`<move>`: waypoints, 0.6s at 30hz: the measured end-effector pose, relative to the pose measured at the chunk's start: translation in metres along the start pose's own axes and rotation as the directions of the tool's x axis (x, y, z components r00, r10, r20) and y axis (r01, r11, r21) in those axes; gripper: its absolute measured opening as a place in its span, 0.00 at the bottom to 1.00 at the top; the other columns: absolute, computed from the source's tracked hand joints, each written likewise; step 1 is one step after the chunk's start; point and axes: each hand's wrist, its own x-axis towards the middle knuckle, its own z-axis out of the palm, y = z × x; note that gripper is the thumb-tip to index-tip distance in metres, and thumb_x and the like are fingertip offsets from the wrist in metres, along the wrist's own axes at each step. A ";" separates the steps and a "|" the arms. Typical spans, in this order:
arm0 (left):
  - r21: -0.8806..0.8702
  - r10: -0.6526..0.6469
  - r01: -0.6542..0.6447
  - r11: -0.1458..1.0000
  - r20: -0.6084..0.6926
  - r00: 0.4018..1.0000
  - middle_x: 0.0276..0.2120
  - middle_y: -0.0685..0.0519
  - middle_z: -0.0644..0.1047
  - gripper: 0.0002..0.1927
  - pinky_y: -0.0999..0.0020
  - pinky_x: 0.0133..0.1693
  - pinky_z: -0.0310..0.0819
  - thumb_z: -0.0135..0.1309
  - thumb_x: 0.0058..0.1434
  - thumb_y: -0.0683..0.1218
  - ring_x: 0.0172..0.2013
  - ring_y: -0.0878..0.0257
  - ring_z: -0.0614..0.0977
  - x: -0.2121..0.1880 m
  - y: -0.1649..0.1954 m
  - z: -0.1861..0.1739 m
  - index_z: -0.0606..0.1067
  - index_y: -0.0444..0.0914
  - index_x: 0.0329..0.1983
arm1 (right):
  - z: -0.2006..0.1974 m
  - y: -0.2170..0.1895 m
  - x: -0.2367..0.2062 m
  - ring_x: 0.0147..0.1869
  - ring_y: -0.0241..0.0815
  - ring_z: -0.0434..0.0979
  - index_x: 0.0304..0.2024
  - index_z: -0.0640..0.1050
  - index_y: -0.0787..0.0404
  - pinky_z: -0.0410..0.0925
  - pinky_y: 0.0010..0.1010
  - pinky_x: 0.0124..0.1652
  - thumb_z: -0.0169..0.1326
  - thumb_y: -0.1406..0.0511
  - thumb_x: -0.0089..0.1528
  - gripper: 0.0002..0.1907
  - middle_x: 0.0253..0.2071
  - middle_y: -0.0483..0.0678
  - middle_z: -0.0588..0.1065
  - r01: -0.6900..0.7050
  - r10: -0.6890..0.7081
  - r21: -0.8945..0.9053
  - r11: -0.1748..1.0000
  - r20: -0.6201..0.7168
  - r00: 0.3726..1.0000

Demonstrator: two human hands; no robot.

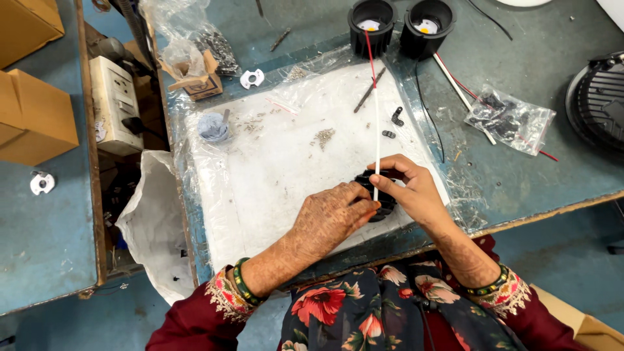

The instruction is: The person uses a cordless electric screwdriver to drive screws into black finned heat-sink housings, threads a red wire through a housing, and inserts a white tube into the assemblies while building LED light fixtures at a workbench, handling several housings one at a time.

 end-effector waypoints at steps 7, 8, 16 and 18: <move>0.039 0.056 -0.051 0.998 -0.123 0.991 0.48 0.55 0.76 0.12 0.42 0.61 0.70 0.66 0.55 0.48 0.56 0.54 0.77 -0.002 -0.003 0.008 0.80 0.45 0.42 | -0.008 0.008 0.013 0.52 0.36 0.77 0.63 0.72 0.60 0.71 0.28 0.51 0.62 0.66 0.59 0.29 0.49 0.47 0.77 -0.084 0.087 0.093 0.992 -0.037 0.995; 0.032 0.050 -0.046 0.998 -0.128 0.991 0.50 0.54 0.76 0.13 0.38 0.64 0.67 0.66 0.54 0.48 0.60 0.53 0.75 -0.003 -0.005 0.009 0.80 0.46 0.42 | -0.011 0.004 0.019 0.54 0.36 0.75 0.65 0.68 0.61 0.71 0.28 0.52 0.61 0.66 0.61 0.31 0.52 0.48 0.74 0.008 0.000 0.073 0.997 -0.099 0.995; -0.113 -0.001 0.005 0.994 0.032 0.999 0.65 0.58 0.72 0.10 0.53 0.56 0.77 0.63 0.60 0.50 0.70 0.56 0.70 0.002 -0.023 0.020 0.81 0.49 0.44 | -0.003 -0.110 0.127 0.64 0.37 0.71 0.73 0.60 0.62 0.67 0.28 0.60 0.49 0.57 0.76 0.28 0.62 0.50 0.70 0.530 -0.528 0.015 0.848 -0.080 0.846; -0.137 -0.025 0.033 0.990 0.057 0.998 0.65 0.59 0.72 0.09 0.61 0.49 0.82 0.63 0.60 0.50 0.70 0.58 0.71 0.004 -0.024 0.021 0.81 0.49 0.44 | 0.012 -0.155 0.163 0.66 0.38 0.72 0.73 0.60 0.62 0.69 0.29 0.61 0.46 0.52 0.77 0.30 0.63 0.48 0.71 0.658 -0.667 -0.153 0.737 -0.005 0.745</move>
